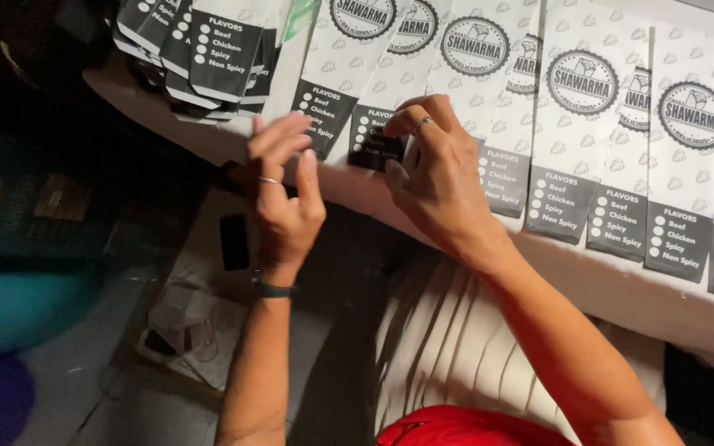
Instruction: Applying glue to the bottom tabs of paper shawarma sleeves and folding them to seal the bottom.
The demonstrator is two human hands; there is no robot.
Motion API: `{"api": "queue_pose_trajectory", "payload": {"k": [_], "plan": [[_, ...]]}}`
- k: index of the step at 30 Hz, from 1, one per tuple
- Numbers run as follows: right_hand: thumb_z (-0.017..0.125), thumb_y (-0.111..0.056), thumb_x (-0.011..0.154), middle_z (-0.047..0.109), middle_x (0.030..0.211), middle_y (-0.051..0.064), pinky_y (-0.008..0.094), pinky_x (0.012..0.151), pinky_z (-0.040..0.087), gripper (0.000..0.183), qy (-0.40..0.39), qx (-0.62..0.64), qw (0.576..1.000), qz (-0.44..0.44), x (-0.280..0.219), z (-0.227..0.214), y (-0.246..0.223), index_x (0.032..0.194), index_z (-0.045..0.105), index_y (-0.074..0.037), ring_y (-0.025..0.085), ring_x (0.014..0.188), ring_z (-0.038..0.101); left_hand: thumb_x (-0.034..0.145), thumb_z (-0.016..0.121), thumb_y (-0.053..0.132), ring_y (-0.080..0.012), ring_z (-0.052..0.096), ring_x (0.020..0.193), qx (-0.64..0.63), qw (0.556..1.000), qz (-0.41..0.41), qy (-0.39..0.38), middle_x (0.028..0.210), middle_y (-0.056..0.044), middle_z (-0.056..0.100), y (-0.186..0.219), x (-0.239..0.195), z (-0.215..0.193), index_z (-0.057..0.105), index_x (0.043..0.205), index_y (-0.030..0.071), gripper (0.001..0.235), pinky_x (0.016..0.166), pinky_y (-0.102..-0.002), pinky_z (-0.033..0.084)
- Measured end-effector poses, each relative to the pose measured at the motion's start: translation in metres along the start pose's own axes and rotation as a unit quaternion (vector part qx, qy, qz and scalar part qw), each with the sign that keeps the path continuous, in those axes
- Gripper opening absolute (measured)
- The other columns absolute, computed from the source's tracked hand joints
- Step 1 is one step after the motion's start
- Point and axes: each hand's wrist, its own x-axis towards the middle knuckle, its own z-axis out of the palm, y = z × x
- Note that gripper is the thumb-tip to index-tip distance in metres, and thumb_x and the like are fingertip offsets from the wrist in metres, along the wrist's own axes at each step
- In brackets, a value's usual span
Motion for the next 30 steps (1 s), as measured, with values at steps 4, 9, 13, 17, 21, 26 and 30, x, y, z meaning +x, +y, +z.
{"api": "queue_pose_trajectory", "payload": {"k": [4,9,13,17,21,26,30], "plan": [[0.072,0.014,0.079,0.058,0.116,0.016,0.055,0.091,0.057,0.035,0.025,0.003,0.998,-0.052,0.005,0.024,-0.012,0.108,0.062,-0.004,0.047,0.096,0.071,0.092,0.073,-0.008,-0.0372,0.061,0.128,-0.01,0.996,0.026,-0.083,0.132,-0.02,0.064,-0.031,0.015,-0.028,0.062,0.116,-0.002,0.027,0.123,-0.055,0.03],[0.073,-0.001,0.09,0.061,0.12,0.017,0.057,0.086,0.059,0.026,-0.021,0.004,0.997,-0.071,0.009,0.068,-0.005,0.113,0.061,-0.004,0.053,0.112,0.064,0.091,0.078,0.0,-0.0362,0.062,0.127,-0.057,0.984,0.0,-0.171,0.134,-0.018,0.064,-0.047,0.022,-0.038,0.065,0.12,0.001,0.031,0.122,-0.051,0.035],[0.076,0.003,0.085,0.063,0.113,0.015,0.053,0.094,0.058,0.024,0.001,-0.049,0.996,-0.079,0.003,0.08,0.014,0.104,0.063,-0.003,0.046,0.105,0.069,0.091,0.077,-0.003,-0.0352,0.065,0.124,-0.058,0.984,0.005,-0.167,0.128,-0.016,0.067,-0.051,0.023,-0.038,0.066,0.116,0.0,0.027,0.119,-0.05,0.04],[0.075,0.0,0.091,0.065,0.11,0.014,0.052,0.108,0.051,0.015,0.01,-0.06,0.993,-0.101,-0.001,0.074,0.01,0.101,0.064,-0.002,0.042,0.11,0.07,0.093,0.079,0.001,-0.0331,0.066,0.123,-0.084,0.982,-0.001,-0.17,0.129,-0.014,0.067,-0.065,0.017,-0.038,0.069,0.109,0.002,0.019,0.115,-0.048,0.046],[0.071,0.0,0.096,0.066,0.106,0.016,0.054,0.111,0.047,0.006,0.026,-0.085,0.985,-0.145,0.002,0.071,0.008,0.093,0.065,0.001,0.041,0.107,0.071,0.096,0.076,0.002,-0.0311,0.068,0.122,-0.117,0.976,-0.016,-0.185,0.126,-0.014,0.068,-0.065,0.021,-0.039,0.073,0.1,0.003,0.006,0.112,-0.044,0.048],[0.06,0.006,0.097,0.063,0.105,0.013,0.054,0.117,0.036,0.011,-0.005,-0.074,0.988,-0.134,0.008,0.067,0.006,0.089,0.061,-0.001,0.032,0.105,0.066,0.101,0.07,0.002,-0.0349,0.065,0.122,-0.128,0.971,-0.009,-0.203,0.126,-0.02,0.063,-0.063,0.026,-0.039,0.071,0.1,-0.002,0.004,0.114,-0.05,0.05],[0.056,0.013,0.092,0.059,0.098,0.016,0.058,0.121,0.031,0.014,0.007,-0.027,0.994,-0.105,0.015,0.07,0.003,0.083,0.053,0.002,0.03,0.093,0.062,0.099,0.068,-0.008,-0.0327,0.072,0.111,-0.094,0.975,-0.042,-0.199,0.129,-0.025,0.052,-0.054,0.026,-0.036,0.064,0.094,-0.004,0.008,0.114,-0.054,0.051]]}}
